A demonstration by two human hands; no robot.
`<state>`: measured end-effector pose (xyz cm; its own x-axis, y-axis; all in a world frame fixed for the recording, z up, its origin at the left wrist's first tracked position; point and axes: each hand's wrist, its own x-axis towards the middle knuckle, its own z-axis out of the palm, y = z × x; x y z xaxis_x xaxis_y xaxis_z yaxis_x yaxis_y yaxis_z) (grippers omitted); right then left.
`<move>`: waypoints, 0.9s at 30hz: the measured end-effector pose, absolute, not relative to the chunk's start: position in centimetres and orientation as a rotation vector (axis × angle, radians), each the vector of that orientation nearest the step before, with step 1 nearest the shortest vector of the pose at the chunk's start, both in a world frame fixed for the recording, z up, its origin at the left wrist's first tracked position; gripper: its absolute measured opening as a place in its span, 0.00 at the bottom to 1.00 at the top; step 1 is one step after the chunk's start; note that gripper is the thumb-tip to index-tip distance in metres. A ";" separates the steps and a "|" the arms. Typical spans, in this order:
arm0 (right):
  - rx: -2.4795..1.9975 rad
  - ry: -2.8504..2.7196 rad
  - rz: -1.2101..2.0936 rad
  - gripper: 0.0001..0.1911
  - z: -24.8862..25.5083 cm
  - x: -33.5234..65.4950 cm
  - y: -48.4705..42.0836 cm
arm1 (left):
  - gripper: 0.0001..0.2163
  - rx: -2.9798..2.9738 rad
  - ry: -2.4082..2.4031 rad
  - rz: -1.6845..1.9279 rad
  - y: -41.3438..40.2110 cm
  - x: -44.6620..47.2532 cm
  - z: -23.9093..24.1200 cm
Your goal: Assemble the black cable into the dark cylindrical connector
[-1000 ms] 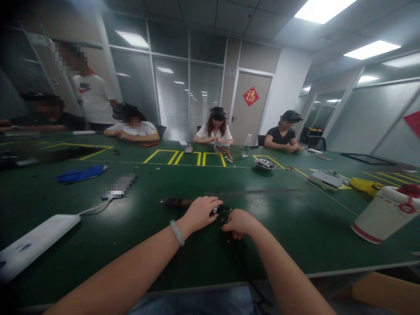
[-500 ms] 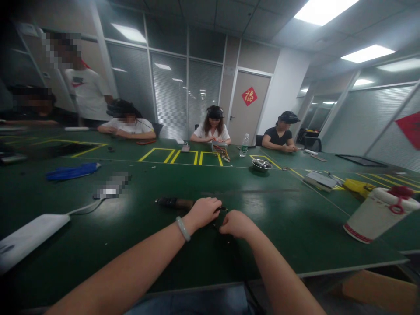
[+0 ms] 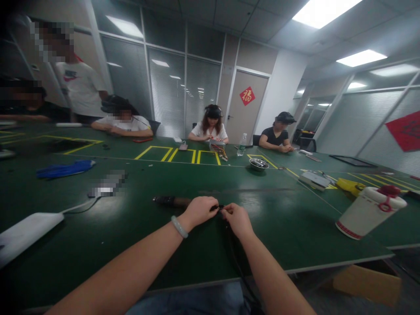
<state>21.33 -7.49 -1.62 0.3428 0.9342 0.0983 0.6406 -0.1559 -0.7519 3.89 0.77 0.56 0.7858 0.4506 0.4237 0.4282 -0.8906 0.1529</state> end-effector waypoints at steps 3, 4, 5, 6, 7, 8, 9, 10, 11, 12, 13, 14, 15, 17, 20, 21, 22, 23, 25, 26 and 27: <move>-1.950 -1.407 0.302 0.10 -1.2 21.1 -7.8 | 0.05 2.913 0.716 0.718 0.9 3.8 0.4; -1.956 -1.414 0.263 0.10 -1.0 21.0 -7.9 | 0.05 2.912 0.713 0.723 0.9 3.8 0.4; -1.952 -1.425 0.243 0.10 -0.9 21.0 -8.0 | 0.05 2.912 0.707 0.729 0.9 3.8 0.3; -1.941 -1.436 0.233 0.10 -0.8 20.9 -8.1 | 0.05 2.914 0.699 0.736 0.9 3.8 0.3; -1.927 -1.449 0.228 0.10 -0.8 20.9 -8.2 | 0.05 2.917 0.692 0.744 0.9 3.8 0.3; -1.911 -1.463 0.221 0.10 -0.7 20.8 -8.2 | 0.05 2.920 0.689 0.750 0.9 3.8 0.3; -1.896 -1.476 0.210 0.10 -0.7 20.7 -8.3 | 0.05 2.922 0.692 0.754 0.9 3.8 0.3; -1.884 -1.487 0.197 0.09 -0.6 20.6 -8.3 | 0.05 2.923 0.698 0.754 0.9 3.8 0.3; -1.873 -1.497 0.189 0.09 -0.6 20.6 -8.3 | 0.05 2.924 0.704 0.754 0.9 3.8 0.2; -1.865 -1.505 0.190 0.09 -0.6 20.5 -8.3 | 0.05 2.924 0.708 0.752 0.9 3.8 0.2; -1.861 -1.511 0.196 0.09 -0.5 20.5 -8.3 | 0.05 2.924 0.714 0.751 0.9 3.8 0.2; -1.860 -1.513 0.201 0.09 -0.6 20.5 -8.3 | 0.05 2.922 0.717 0.749 0.9 3.9 0.2; -1.862 -1.516 0.204 0.09 -0.6 20.5 -8.2 | 0.05 2.920 0.719 0.749 0.9 3.9 0.1; -1.870 -1.526 0.200 0.09 -0.7 20.5 -8.1 | 0.05 2.912 0.718 0.749 0.9 4.0 0.1; -1.903 -1.557 0.164 0.08 -0.8 20.3 -8.0 | 0.05 2.896 0.720 0.741 0.8 4.0 0.2; -1.924 -1.579 0.143 0.08 -0.8 20.3 -7.9 | 0.05 2.890 0.730 0.734 0.8 4.1 0.2; -1.947 -1.612 0.113 0.08 -0.7 20.2 -7.9 | 0.05 2.885 0.742 0.724 0.7 4.1 0.3; -1.969 -1.659 0.076 0.08 -0.6 20.1 -7.8 | 0.05 2.882 0.751 0.713 0.7 4.1 0.3; -2.000 -1.785 -0.015 0.08 -0.3 20.1 -7.7 | 0.05 2.881 0.748 0.692 0.7 4.1 0.4; -2.004 -1.855 -0.066 0.09 -0.2 20.1 -7.6 | 0.04 2.883 0.741 0.682 0.7 4.1 0.4; -2.007 -1.920 -0.119 0.09 0.0 20.2 -7.5 | 0.04 2.888 0.734 0.672 0.7 4.1 0.4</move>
<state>20.17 -7.48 -0.01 0.0735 0.9497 0.3044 0.9800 -0.0122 -0.1984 4.12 0.72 0.41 0.7883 0.4725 0.3942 0.4343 -0.8810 0.1876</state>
